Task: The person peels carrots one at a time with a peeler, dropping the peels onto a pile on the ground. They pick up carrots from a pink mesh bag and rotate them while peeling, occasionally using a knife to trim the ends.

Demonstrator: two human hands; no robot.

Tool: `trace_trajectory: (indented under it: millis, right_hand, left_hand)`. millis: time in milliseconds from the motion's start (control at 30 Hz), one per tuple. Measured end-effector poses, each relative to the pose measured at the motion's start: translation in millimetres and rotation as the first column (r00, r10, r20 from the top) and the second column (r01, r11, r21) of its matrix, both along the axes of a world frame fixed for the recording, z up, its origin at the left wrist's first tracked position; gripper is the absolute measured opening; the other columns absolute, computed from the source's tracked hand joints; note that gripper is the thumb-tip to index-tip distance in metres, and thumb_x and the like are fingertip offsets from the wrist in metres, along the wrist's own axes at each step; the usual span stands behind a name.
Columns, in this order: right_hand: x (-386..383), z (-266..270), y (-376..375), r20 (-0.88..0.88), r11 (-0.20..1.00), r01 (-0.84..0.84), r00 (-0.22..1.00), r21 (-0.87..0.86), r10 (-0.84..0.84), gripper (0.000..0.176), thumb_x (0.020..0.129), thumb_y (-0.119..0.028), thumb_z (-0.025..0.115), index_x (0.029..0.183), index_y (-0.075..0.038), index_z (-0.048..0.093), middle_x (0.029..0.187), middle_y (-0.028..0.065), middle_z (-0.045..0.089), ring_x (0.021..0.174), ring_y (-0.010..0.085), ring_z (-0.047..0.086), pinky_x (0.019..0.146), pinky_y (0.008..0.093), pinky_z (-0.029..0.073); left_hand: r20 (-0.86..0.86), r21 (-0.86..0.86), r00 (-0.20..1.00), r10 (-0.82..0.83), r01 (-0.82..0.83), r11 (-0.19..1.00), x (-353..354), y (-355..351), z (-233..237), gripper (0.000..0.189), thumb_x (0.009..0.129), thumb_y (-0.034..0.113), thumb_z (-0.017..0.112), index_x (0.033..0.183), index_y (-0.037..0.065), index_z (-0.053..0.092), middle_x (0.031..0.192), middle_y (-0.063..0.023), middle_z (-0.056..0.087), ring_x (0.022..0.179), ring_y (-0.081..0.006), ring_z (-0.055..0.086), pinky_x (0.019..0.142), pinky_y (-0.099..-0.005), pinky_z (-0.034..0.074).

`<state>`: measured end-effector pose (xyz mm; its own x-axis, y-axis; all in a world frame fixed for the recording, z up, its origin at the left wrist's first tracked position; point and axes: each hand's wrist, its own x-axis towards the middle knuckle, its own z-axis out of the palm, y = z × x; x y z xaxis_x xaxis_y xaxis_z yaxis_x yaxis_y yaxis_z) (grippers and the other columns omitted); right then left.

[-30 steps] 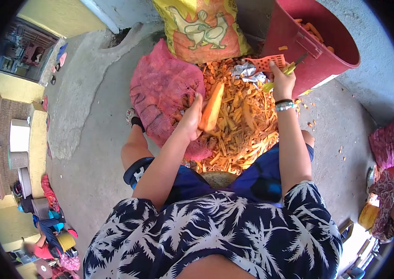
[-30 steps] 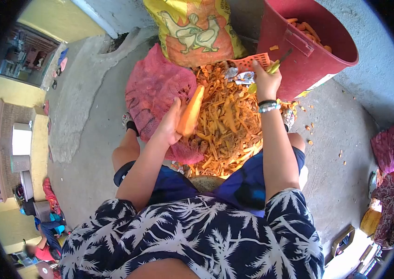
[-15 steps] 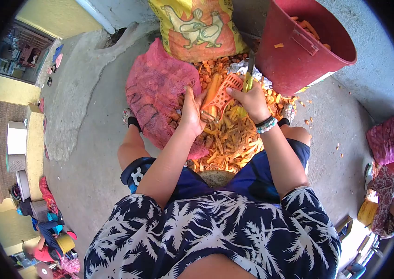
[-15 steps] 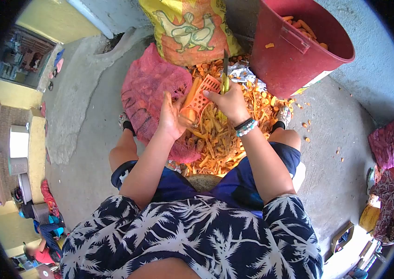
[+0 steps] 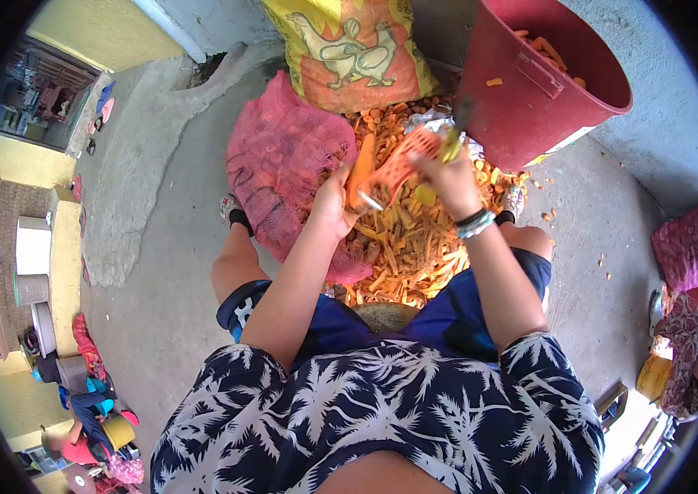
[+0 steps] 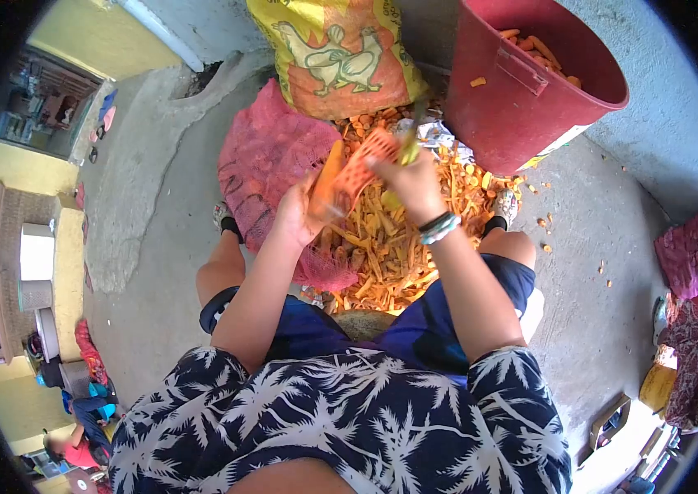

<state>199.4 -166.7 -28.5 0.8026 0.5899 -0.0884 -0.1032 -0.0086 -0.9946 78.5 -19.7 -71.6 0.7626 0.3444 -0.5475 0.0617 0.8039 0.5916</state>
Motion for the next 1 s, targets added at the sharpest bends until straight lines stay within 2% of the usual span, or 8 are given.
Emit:
trace_trajectory:
  millis: [167, 267, 333, 467, 600, 733, 767, 1000]
  right_hand:
    - [10.4, -17.8, 3.0, 0.041, 0.998, -0.063, 0.997, 0.0, 0.063, 0.039, 0.073, -0.008, 0.07, 0.109, -0.001, 0.055, 0.081, 0.0035, 0.063, 0.07, 0.0086, 0.058, 0.061, 0.0234, 0.048]
    - [70.4, -32.4, -1.1, 0.101, 0.923, 0.383, 0.918, 0.031, -0.384, 0.021, 0.074, -0.003, 0.068, 0.093, -0.003, 0.06, 0.08, 0.0039, 0.063, 0.061, 0.0075, 0.055, 0.052, 0.0214, 0.045]
    - [99.6, -40.3, -14.4, 0.01, 0.866, 0.472, 0.877, 0.165, -0.48, 0.008, 0.077, -0.004, 0.065, 0.085, -0.003, 0.062, 0.075, 0.0022, 0.063, 0.057, 0.0059, 0.053, 0.049, 0.0205, 0.042]
    - [43.2, -10.0, -11.9, 0.041, 0.976, 0.213, 0.976, -0.032, -0.212, 0.027, 0.076, -0.007, 0.066, 0.101, 0.0, 0.058, 0.08, 0.0039, 0.063, 0.057, 0.0061, 0.054, 0.052, 0.0197, 0.044]
    - [2.5, -9.4, -8.8, -0.03, 0.993, -0.009, 0.999, 0.117, 0.013, 0.035, 0.072, -0.006, 0.07, 0.104, 0.0, 0.055, 0.08, 0.0051, 0.062, 0.061, 0.0086, 0.055, 0.056, 0.022, 0.046]
    - [81.5, -37.2, -14.1, 0.238, 0.862, 0.491, 0.829, 0.123, -0.506, 0.021, 0.073, -0.004, 0.069, 0.091, -0.001, 0.059, 0.072, 0.0018, 0.061, 0.06, 0.0067, 0.053, 0.051, 0.0221, 0.043]
    - [99.0, -46.1, -19.2, 0.124, 0.809, 0.562, 0.802, 0.173, -0.584, 0.016, 0.074, -0.006, 0.068, 0.086, -0.001, 0.06, 0.068, 0.0014, 0.06, 0.056, 0.007, 0.052, 0.048, 0.0217, 0.042]
    - [-4.0, 3.9, -7.6, -0.103, 0.996, -0.025, 0.994, 0.082, 0.033, 0.031, 0.074, -0.008, 0.068, 0.102, 0.001, 0.056, 0.078, 0.0031, 0.062, 0.064, 0.0087, 0.057, 0.055, 0.0232, 0.047]
  left_hand:
    - [0.0, 0.057, 0.999, -0.044, 0.044, 0.997, 4.2, -16.8, 1.6, 0.036, 0.095, 0.031, 0.035, 0.111, 0.002, 0.049, 0.092, -0.0073, 0.059, 0.075, -0.0145, 0.058, 0.064, -0.026, 0.048]
    - [-0.022, 0.092, 0.957, -0.291, 0.292, 0.952, -9.0, -9.7, 18.7, 0.042, 0.094, 0.036, 0.036, 0.114, 0.001, 0.046, 0.09, -0.0107, 0.058, 0.079, -0.0203, 0.058, 0.065, -0.0293, 0.049]
    - [-0.016, 0.105, 0.943, -0.332, 0.331, 0.938, -15.2, -6.3, 20.9, 0.043, 0.093, 0.037, 0.036, 0.114, 0.001, 0.046, 0.09, -0.0121, 0.057, 0.077, -0.0208, 0.058, 0.062, -0.0323, 0.049]
    - [0.048, 0.003, 0.974, -0.22, 0.22, 0.975, -12.1, -2.3, 18.3, 0.042, 0.093, 0.038, 0.037, 0.115, 0.003, 0.045, 0.091, -0.0103, 0.058, 0.077, -0.0192, 0.058, 0.063, -0.0357, 0.049]
    - [-0.079, 0.067, 0.991, -0.104, 0.109, 0.992, -2.1, -17.6, 17.4, 0.039, 0.093, 0.037, 0.038, 0.109, 0.003, 0.049, 0.088, -0.0072, 0.058, 0.074, -0.0143, 0.057, 0.061, -0.0291, 0.048]
    - [-0.069, 0.119, 0.933, -0.354, 0.36, 0.925, -16.6, -15.5, 14.5, 0.042, 0.093, 0.039, 0.036, 0.108, 0.002, 0.05, 0.084, -0.0081, 0.058, 0.071, -0.0153, 0.058, 0.059, -0.0289, 0.048]
    - [-0.039, 0.069, 0.937, -0.348, 0.35, 0.934, -20.1, -15.4, 17.5, 0.042, 0.093, 0.039, 0.036, 0.109, 0.002, 0.05, 0.085, -0.0086, 0.058, 0.072, -0.0163, 0.058, 0.059, -0.0295, 0.048]
    - [0.012, -0.057, 0.985, -0.172, 0.173, 0.983, -12.1, -9.2, 7.2, 0.037, 0.093, 0.037, 0.04, 0.108, 0.006, 0.053, 0.088, -0.0064, 0.06, 0.074, -0.0146, 0.059, 0.062, -0.0287, 0.05]
